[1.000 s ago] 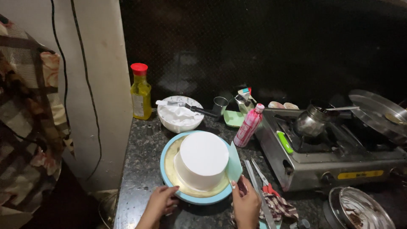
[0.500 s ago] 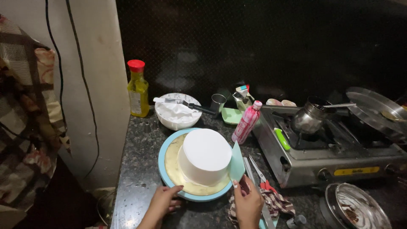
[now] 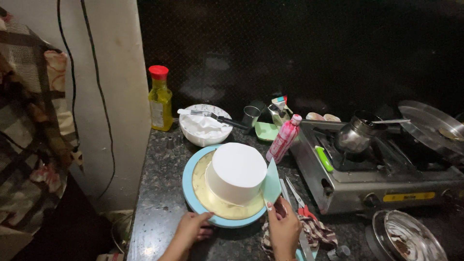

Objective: Applying white and pink icing to a cake using a palette knife and scraper while rotating it on a turntable.

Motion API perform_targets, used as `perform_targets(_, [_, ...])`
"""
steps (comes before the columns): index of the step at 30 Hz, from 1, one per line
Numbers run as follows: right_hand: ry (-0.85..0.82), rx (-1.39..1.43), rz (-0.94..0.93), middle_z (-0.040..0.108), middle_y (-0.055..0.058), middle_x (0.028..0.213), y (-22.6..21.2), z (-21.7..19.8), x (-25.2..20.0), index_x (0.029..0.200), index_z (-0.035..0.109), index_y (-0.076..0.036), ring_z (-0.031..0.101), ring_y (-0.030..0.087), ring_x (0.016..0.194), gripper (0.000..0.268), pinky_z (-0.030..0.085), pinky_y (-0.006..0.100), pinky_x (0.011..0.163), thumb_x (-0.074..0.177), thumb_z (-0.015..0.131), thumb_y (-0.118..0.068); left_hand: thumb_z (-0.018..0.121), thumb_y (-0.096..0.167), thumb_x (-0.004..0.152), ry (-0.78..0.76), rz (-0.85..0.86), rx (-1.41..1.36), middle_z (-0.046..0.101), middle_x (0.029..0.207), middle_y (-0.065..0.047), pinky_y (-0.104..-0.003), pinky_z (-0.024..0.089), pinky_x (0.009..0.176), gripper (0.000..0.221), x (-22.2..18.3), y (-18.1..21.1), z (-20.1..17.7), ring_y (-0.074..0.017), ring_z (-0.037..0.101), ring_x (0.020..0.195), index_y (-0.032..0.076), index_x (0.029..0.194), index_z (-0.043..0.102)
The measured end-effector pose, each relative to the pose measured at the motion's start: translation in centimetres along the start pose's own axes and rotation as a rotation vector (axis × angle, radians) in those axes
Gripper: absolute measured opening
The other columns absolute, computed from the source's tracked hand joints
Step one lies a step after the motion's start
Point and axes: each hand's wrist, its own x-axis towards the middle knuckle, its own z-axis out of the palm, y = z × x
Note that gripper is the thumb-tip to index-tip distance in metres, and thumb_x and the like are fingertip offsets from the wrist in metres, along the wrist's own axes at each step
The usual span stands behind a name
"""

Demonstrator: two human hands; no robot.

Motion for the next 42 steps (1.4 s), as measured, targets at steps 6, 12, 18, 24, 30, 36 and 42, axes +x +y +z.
perform_targets(6, [-0.016,0.014,0.017,0.08,0.012,0.102,0.5,0.6,0.4,0.123,0.071,-0.003,0.078,0.017,0.092,0.041,0.061,0.031,0.08,0.086,0.076,-0.021,0.082,0.032,0.081,-0.329,-0.174,0.125,0.077,0.083,-0.011,-0.026,0.038,0.043,0.041,-3.2,1.7,1.6,-0.0105,0.051,0.05,-0.002,0.099,0.067])
perform_targets(12, [-0.025,0.024,-0.01,0.081,0.012,0.101,2.2,1.8,1.4,0.122,0.072,-0.004,0.078,0.017,0.091,0.041,0.062,0.032,0.08,0.085,0.078,-0.018,0.079,0.028,0.08,-0.076,0.039,-0.045,0.069,0.075,-0.014,-0.029,0.039,0.042,0.036,1.5,-0.3,-1.2,-0.015,0.061,0.05,-0.002,0.095,0.066])
perform_targets(18, [-0.045,0.236,-0.03,0.08,0.012,0.106,5.1,3.4,2.3,0.124,0.071,-0.002,0.077,0.017,0.097,0.042,0.063,0.033,0.081,0.083,0.077,-0.01,0.088,0.023,0.078,-0.238,-0.151,-0.058,0.066,0.072,-0.011,-0.028,0.033,0.039,0.042,4.9,-5.4,0.3,-0.0152,0.05,0.046,-0.009,0.094,0.066])
perform_targets(24, [-0.053,0.214,0.031,0.081,0.013,0.107,5.7,4.2,2.6,0.126,0.07,-0.001,0.077,0.018,0.098,0.044,0.062,0.033,0.082,0.083,0.078,-0.009,0.087,0.02,0.075,-0.212,-0.081,-0.154,0.055,0.065,-0.012,-0.03,0.032,0.036,0.034,4.7,-2.6,-1.6,-0.0172,0.048,0.042,-0.001,0.096,0.069])
perform_targets(30, [-0.029,0.092,0.046,0.081,0.014,0.106,4.2,3.9,2.0,0.127,0.071,-0.004,0.077,0.018,0.098,0.048,0.062,0.033,0.081,0.081,0.081,-0.013,0.091,0.014,0.079,-0.252,-0.03,-0.194,0.061,0.078,-0.017,-0.03,0.034,0.039,0.043,9.5,-9.5,-0.5,-0.0183,0.051,0.049,-0.003,0.088,0.053])
perform_targets(36, [-0.045,0.168,0.027,0.08,0.014,0.105,6.4,4.5,1.9,0.125,0.07,-0.001,0.077,0.019,0.098,0.046,0.063,0.033,0.08,0.081,0.081,-0.012,0.085,0.017,0.087,-0.442,-0.202,-0.059,0.076,0.095,-0.013,-0.029,0.056,0.061,0.044,6.6,-6.4,-0.8,-0.0154,0.074,0.071,-0.009,0.12,0.069])
perform_targets(42, [-0.037,0.142,-0.031,0.08,0.014,0.104,4.9,3.5,0.8,0.122,0.072,-0.001,0.078,0.018,0.096,0.044,0.064,0.033,0.077,0.081,0.08,-0.011,0.08,0.011,0.078,0.039,-0.028,-0.123,0.074,0.084,-0.016,-0.033,0.049,0.048,0.044,3.0,-3.3,0.9,-0.0223,0.07,0.055,0.004,0.114,0.056])
